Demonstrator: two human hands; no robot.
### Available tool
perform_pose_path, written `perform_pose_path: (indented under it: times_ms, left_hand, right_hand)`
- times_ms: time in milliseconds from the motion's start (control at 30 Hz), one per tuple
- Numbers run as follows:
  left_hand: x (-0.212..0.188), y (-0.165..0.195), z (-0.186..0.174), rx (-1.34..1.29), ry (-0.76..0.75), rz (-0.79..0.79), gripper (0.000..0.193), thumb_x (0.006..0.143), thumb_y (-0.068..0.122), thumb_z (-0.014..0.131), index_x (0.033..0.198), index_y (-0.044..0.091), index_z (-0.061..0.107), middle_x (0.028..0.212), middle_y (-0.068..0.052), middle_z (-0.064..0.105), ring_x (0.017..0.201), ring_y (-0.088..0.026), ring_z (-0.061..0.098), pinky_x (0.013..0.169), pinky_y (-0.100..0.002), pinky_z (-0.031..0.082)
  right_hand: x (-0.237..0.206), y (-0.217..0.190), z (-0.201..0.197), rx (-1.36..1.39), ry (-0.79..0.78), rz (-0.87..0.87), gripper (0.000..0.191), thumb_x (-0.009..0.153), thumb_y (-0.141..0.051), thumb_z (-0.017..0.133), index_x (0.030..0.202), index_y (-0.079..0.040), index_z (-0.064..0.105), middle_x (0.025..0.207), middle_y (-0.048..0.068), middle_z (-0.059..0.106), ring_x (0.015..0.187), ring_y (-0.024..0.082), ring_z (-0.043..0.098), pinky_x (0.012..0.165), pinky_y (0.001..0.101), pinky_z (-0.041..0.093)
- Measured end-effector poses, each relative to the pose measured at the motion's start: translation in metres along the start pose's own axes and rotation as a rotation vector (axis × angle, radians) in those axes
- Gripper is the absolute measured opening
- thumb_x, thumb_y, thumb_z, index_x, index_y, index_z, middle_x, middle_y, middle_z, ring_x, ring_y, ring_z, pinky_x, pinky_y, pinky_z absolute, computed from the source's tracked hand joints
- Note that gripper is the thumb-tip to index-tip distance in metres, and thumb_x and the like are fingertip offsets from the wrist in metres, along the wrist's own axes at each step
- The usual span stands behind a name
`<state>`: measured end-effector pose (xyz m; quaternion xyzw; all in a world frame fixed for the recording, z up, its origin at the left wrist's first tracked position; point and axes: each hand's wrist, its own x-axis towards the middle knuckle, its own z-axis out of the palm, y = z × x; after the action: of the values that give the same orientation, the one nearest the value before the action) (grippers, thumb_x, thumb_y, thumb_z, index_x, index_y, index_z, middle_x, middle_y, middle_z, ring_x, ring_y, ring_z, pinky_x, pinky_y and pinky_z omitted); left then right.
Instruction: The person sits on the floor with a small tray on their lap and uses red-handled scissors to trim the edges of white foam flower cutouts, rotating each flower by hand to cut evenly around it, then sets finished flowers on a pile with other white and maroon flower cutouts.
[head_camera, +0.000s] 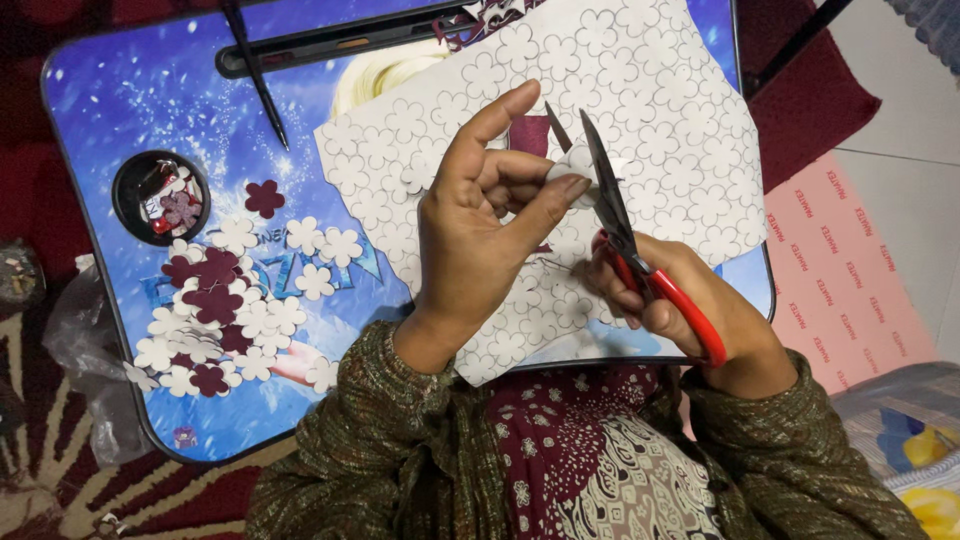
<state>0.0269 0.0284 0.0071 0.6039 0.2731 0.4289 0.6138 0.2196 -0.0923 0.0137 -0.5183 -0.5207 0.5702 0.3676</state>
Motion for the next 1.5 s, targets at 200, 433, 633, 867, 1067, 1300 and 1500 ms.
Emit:
perform_pose_path:
  times_ms: [200,433,633,867,1067,1300,1500]
  left_hand:
    - [0.001,-0.004,-0.002,0.077,0.023,0.051,0.064,0.102,0.007,0.080,0.154,0.007,0.044,0.093,-0.006,0.077,0.086,-0.009,0.077,0.078,-0.021,0.066]
    - [0.001,-0.006,-0.002,0.052,0.043,0.067,0.061,0.102,0.005,0.080,0.151,0.006,0.044,0.093,-0.006,0.076,0.086,-0.008,0.076,0.078,-0.020,0.066]
    - [0.002,-0.004,-0.004,0.049,0.037,0.050,0.060,0.102,0.003,0.080,0.151,0.005,0.044,0.094,-0.006,0.076,0.087,-0.009,0.076,0.079,-0.020,0.066]
    - [0.001,-0.003,0.000,0.010,0.039,0.025,0.056,0.103,0.002,0.077,0.150,0.003,0.048,0.097,-0.008,0.076,0.087,-0.011,0.077,0.079,-0.020,0.066]
    - [-0.003,-0.014,0.014,-0.276,-0.029,-0.054,0.041,0.102,0.004,0.075,0.137,0.002,0.055,0.101,-0.008,0.073,0.093,-0.009,0.072,0.083,-0.021,0.061]
    - [-0.010,-0.027,0.031,-0.456,-0.034,-0.193,0.016,0.102,0.012,0.074,0.113,0.004,0.065,0.097,-0.004,0.073,0.088,-0.006,0.068,0.077,-0.020,0.057]
    - [-0.011,-0.027,0.034,-0.597,-0.006,-0.325,0.012,0.100,0.011,0.075,0.097,0.005,0.065,0.084,-0.003,0.071,0.072,-0.006,0.067,0.060,-0.020,0.054]
  right_hand:
    - [0.002,0.011,-0.003,-0.053,-0.012,-0.023,0.086,0.081,-0.093,0.048,0.085,-0.008,0.055,0.061,-0.006,0.043,0.053,0.007,0.044,0.049,0.0241,0.038]
    - [-0.005,0.005,-0.002,-0.033,0.020,0.031,0.084,0.079,-0.093,0.052,0.082,-0.009,0.053,0.064,-0.006,0.044,0.059,0.007,0.043,0.055,0.0247,0.037]
    - [-0.003,0.003,-0.003,-0.013,0.022,0.074,0.086,0.076,-0.093,0.056,0.083,-0.008,0.055,0.067,-0.005,0.046,0.061,0.009,0.043,0.056,0.0253,0.037]
    - [-0.003,0.002,0.000,-0.008,0.036,0.075,0.090,0.076,-0.092,0.054,0.096,-0.005,0.060,0.067,-0.005,0.046,0.062,0.008,0.045,0.057,0.0243,0.041]
    - [-0.001,0.002,0.005,0.039,0.072,0.006,0.099,0.078,-0.093,0.050,0.117,-0.002,0.057,0.075,-0.005,0.047,0.063,0.006,0.047,0.053,0.0233,0.040]
    - [0.002,0.007,0.010,0.146,0.081,-0.033,0.099,0.082,-0.091,0.053,0.122,0.000,0.052,0.078,-0.003,0.047,0.064,0.006,0.045,0.060,0.0226,0.045]
    - [0.000,0.008,0.013,0.102,0.087,-0.039,0.091,0.083,-0.091,0.050,0.105,-0.003,0.052,0.079,-0.003,0.047,0.064,0.007,0.045,0.062,0.0241,0.046]
